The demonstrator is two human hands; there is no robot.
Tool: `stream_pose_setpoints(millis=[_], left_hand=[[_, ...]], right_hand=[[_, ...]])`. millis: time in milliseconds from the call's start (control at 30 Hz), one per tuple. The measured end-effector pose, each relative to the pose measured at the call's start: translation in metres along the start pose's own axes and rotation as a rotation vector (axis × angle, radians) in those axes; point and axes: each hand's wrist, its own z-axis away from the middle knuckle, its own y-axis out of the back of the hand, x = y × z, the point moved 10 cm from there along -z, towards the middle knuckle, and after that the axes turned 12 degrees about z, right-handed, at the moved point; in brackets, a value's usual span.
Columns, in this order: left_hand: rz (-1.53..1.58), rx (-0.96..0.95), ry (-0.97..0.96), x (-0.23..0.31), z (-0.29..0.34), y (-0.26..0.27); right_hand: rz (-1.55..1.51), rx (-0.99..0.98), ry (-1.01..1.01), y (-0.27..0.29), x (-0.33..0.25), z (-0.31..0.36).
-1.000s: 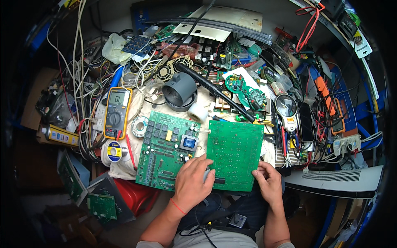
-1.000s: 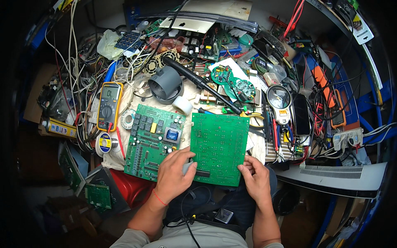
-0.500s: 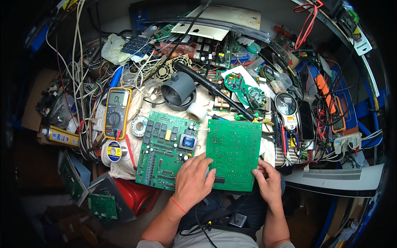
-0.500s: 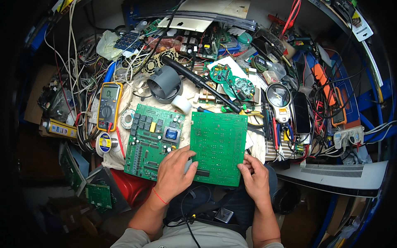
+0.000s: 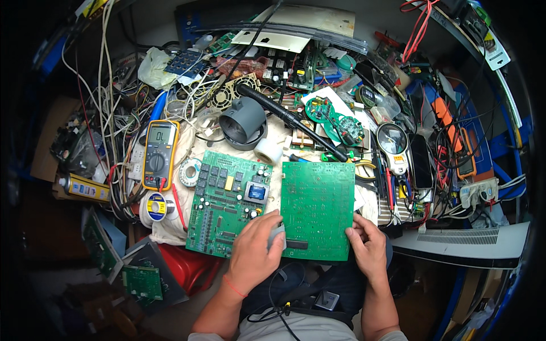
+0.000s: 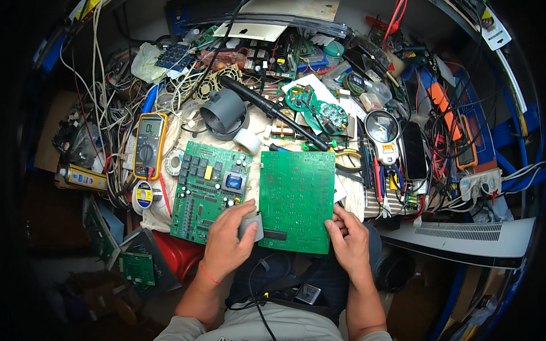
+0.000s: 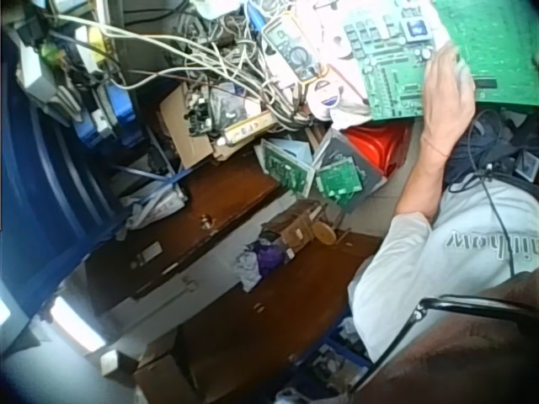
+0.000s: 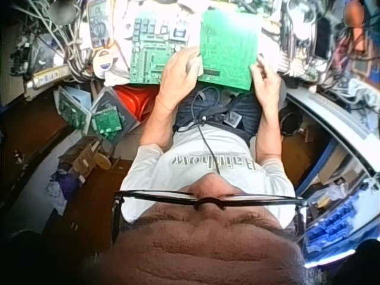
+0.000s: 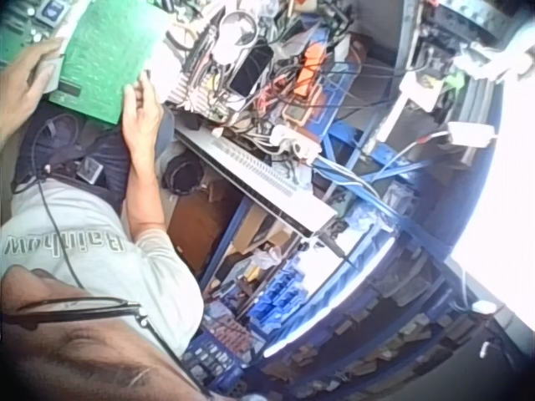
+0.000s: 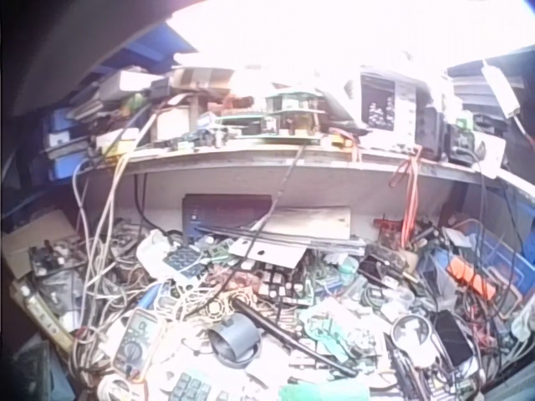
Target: The person tests a green circuit board with a multimeter, flips it over to inspect the solder side, uses a magnifying lamp to examine specific areas, and then solders a point on the board with a soldering iron and solder wire.
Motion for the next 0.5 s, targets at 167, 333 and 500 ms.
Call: stream_pose_setpoints(millis=[167, 333, 500], left_hand=[[0.015, 0.1, -0.018, 0.002, 0.004, 0.026], [0.057, -0.131, -0.241, 0.047, 0.013, -0.003], [-0.001, -0.216, -0.565, 0.096, 0.035, -0.036]], right_hand=[[-0.036, 0.003, 0.071, 0.001, -0.015, 0.001], [-0.211, -0.047, 0.151, 0.002, -0.047, 0.013], [-0.237, -0.189, 0.423, -0.008, -0.098, 0.029]])
